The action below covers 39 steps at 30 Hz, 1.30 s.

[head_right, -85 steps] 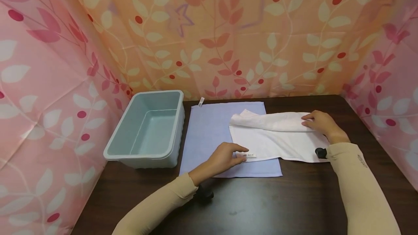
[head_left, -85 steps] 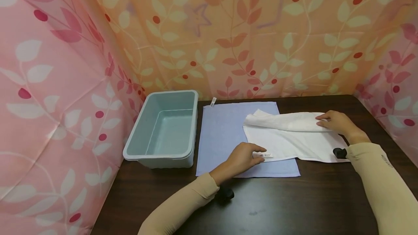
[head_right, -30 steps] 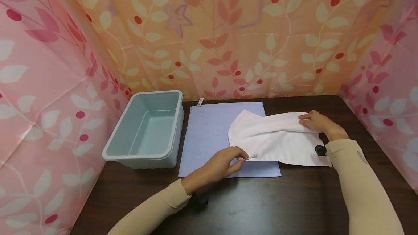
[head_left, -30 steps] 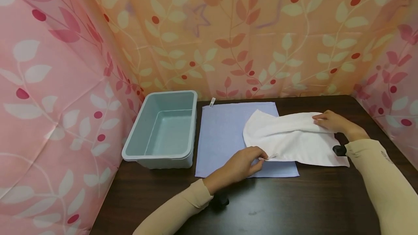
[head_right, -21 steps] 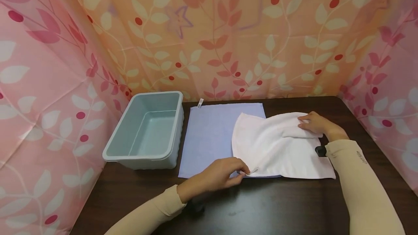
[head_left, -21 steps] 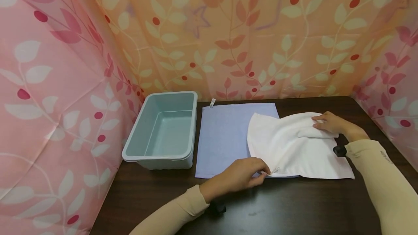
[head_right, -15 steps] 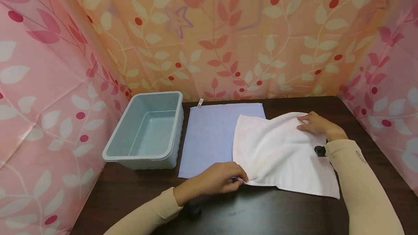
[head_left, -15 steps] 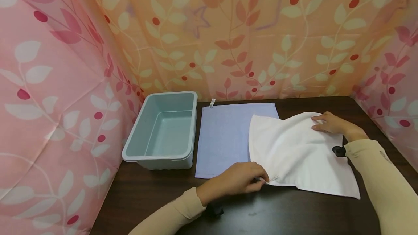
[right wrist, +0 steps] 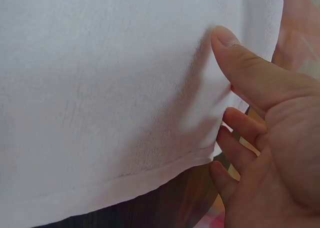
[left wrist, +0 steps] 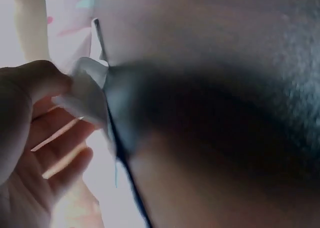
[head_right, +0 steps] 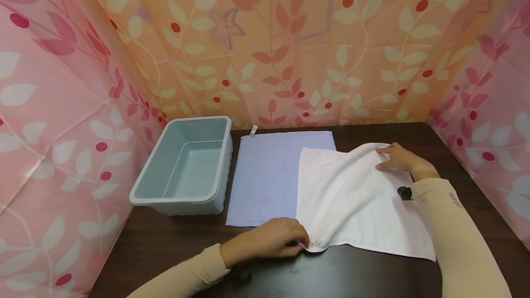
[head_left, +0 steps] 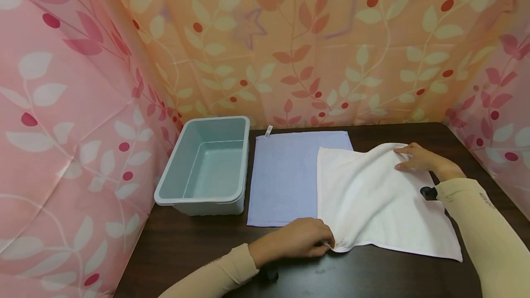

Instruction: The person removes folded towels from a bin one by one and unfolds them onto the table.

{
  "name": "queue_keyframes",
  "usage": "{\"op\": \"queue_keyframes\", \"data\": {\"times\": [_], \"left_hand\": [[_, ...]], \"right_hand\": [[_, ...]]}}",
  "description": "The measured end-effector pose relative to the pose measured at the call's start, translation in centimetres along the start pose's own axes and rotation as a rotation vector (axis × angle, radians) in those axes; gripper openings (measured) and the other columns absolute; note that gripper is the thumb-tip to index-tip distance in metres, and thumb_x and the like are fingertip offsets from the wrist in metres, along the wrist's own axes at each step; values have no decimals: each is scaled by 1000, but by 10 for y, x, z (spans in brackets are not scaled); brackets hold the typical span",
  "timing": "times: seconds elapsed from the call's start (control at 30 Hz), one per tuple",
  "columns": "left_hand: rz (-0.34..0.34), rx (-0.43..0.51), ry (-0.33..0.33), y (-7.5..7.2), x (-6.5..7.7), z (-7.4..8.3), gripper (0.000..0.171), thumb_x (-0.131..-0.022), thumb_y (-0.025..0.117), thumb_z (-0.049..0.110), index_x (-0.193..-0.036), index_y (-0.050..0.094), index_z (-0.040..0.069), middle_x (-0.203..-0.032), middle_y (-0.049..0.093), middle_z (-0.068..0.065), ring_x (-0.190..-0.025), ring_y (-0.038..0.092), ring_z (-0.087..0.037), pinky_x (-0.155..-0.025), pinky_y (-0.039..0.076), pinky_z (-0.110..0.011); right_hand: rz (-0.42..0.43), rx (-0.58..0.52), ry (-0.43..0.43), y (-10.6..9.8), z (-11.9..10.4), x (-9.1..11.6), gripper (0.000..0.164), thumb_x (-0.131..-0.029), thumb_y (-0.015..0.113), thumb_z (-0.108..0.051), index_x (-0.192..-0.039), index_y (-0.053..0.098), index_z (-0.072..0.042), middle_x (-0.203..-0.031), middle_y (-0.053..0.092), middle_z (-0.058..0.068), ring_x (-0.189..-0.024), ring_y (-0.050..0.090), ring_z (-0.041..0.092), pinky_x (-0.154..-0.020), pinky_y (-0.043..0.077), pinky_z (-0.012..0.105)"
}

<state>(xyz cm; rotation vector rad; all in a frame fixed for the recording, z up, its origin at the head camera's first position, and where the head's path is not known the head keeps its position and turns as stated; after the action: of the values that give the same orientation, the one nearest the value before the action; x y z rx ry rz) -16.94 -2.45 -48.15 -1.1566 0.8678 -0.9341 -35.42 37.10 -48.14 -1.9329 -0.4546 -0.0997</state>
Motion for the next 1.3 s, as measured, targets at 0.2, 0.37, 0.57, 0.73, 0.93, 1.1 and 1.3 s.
{"op": "queue_keyframes", "data": {"times": [0.2,0.37,0.57,0.73,0.93,1.1,1.3], "left_hand": [[-119,0,-17,7,-1,0,16,-97,61,36,-109,69,29,-113,67,18,-101,57,5,-82,45,-8],[-68,14,-53,0,-3,-5,17,-98,59,34,-111,69,29,-113,67,17,-98,58,5,-79,45,-7],[17,-54,-187,-7,-8,-20,30,-98,60,30,-127,62,23,-130,63,10,-114,59,-5,-92,50,-16],[-35,-142,-279,-1,-11,-32,46,-100,56,30,-143,50,15,-149,52,1,-136,51,-16,-111,44,-29],[-112,-139,-357,9,-15,-39,57,-102,50,36,-154,36,16,-160,37,0,-147,39,-21,-116,40,-36],[-131,-130,-391,10,-19,-43,54,-104,46,34,-154,35,18,-161,36,2,-148,37,-20,-116,39,-37],[-121,-146,-404,4,-30,-49,53,-105,43,32,-155,33,18,-162,35,1,-148,37,-21,-116,40,-38]], "right_hand": [[-5,3,17,2,-1,0,89,-84,76,-39,-146,35,9,-132,28,41,-119,38,61,-102,29,78],[-17,2,31,4,-1,0,92,-83,77,-41,-147,32,8,-135,26,41,-122,34,62,-103,25,79],[-19,4,40,6,1,0,94,-82,76,-43,-148,30,7,-138,23,41,-125,31,63,-103,23,80],[-8,17,36,8,4,0,94,-82,76,-43,-148,31,7,-139,24,40,-126,31,62,-104,22,79],[41,30,-30,13,6,1,89,-84,75,-41,-146,35,9,-146,26,42,-135,24,61,-108,19,77],[106,32,-54,20,5,9,85,-88,71,-40,-146,33,10,-149,21,46,-138,18,63,-109,16,76],[116,-22,-41,25,-14,33,89,-88,70,-45,-149,31,7,-150,19,46,-138,16,63,-107,15,79]]}}
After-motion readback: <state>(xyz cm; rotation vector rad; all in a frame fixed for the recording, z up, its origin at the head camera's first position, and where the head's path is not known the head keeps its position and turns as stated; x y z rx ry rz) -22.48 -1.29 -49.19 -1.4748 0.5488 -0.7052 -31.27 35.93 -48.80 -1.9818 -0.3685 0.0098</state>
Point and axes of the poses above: each hand's wrist, its own x-axis away from the middle knuckle, its own y-axis out of the palm, z = x × y, the point moved 3 cm from there along -x, towards the middle knuckle
